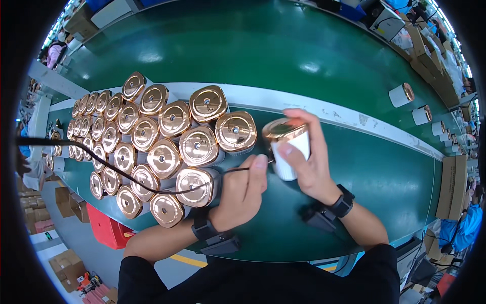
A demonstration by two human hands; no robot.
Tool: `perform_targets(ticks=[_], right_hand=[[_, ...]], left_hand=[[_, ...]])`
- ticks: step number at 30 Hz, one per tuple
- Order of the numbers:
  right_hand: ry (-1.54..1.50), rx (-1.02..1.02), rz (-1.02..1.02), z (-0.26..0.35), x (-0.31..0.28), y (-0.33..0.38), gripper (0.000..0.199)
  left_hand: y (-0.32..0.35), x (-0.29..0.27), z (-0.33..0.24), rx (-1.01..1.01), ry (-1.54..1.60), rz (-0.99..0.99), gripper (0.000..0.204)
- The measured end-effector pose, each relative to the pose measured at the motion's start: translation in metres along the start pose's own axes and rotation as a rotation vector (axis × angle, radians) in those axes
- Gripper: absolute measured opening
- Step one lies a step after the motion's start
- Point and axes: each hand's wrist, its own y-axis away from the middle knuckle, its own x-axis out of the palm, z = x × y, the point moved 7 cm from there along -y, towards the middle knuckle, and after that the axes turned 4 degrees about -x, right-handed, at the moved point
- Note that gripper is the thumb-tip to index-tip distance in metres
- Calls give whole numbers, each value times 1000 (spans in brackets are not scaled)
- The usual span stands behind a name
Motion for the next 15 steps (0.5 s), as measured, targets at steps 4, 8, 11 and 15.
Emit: perform_targets(ticks=[4, 8, 11, 15], right_hand=[[343, -244, -355, 7, -77, -38, 42], [645, -494, -696, 17, -193, -61, 42], [1008, -323, -659, -2, -231, -64, 49], [678, -239, -625, -15, -232, -65, 52]], left_hand=[[5, -6, 9, -60, 111, -39, 47], [1, 6, 5, -40, 97, 16, 46], [2, 6, 6, -51, 101, 50, 46], [2, 3, 10, -139, 84, 53, 47]])
